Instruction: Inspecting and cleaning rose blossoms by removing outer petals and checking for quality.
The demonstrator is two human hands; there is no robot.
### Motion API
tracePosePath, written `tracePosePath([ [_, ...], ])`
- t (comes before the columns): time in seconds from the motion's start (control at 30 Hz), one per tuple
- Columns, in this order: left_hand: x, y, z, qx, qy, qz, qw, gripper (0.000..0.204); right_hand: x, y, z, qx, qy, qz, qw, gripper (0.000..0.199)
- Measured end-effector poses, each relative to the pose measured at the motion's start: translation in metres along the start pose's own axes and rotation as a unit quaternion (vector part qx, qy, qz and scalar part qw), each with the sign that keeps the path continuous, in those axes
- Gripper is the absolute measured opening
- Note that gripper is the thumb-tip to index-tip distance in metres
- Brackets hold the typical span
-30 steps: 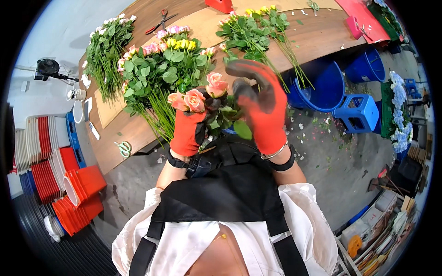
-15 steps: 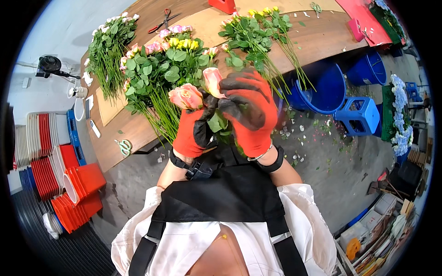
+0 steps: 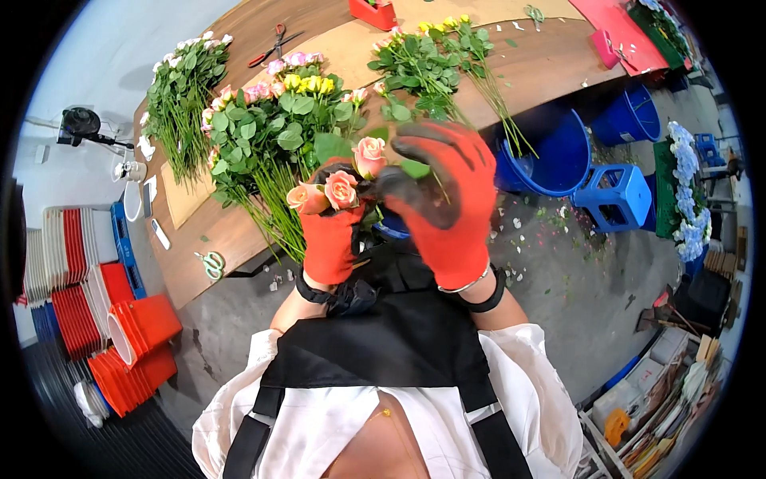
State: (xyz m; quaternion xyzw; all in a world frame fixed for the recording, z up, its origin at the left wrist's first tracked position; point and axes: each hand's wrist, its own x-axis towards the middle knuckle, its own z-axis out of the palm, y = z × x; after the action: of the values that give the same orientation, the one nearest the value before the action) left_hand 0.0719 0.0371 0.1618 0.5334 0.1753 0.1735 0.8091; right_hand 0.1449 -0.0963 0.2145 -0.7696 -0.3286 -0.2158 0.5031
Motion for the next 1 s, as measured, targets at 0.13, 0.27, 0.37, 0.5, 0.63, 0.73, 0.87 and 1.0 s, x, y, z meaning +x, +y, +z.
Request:
tracePosePath([
  [0.13,-0.002,0.002,0.008,-0.035,-0.019,0.039,0.998,0.046,-0.002,0.001,0.007,-0.049,0.008,-0.010,0.999,0.034],
  [0.27,0.000,-0.005,-0.001,-0.026,-0.059,0.047,0.997,0.048,-0.008,0.003,0.011,-0.084,0.050,-0.024,0.995,0.031],
  [0.37,-0.004,-0.011,-0.004,-0.023,-0.052,0.015,0.998,0.048,-0.018,0.009,0.015,-0.060,0.059,-0.033,0.996,0.029],
  [0.5,-0.003,-0.031,-0.015,-0.021,-0.037,0.002,0.999,0.042,-0.021,0.015,0.012,0.003,0.055,-0.071,0.996,0.031],
  [0.63,0.008,-0.036,-0.017,0.028,-0.081,0.069,0.994,0.044,-0.021,0.020,0.000,0.100,0.069,-0.040,0.992,0.035],
  [0.73,0.003,-0.005,0.003,-0.055,-0.041,0.040,0.997,0.037,-0.014,0.006,-0.001,0.092,0.031,0.012,0.995,0.036],
  [0.87,0.000,0.004,0.006,0.099,-0.045,0.092,0.990,0.037,-0.008,0.000,0.003,-0.070,0.001,-0.010,0.998,0.036],
  [1.0,-0.003,0.003,0.007,0.054,-0.045,0.088,0.994,0.038,-0.018,-0.002,0.010,-0.037,0.048,0.005,0.998,0.032],
])
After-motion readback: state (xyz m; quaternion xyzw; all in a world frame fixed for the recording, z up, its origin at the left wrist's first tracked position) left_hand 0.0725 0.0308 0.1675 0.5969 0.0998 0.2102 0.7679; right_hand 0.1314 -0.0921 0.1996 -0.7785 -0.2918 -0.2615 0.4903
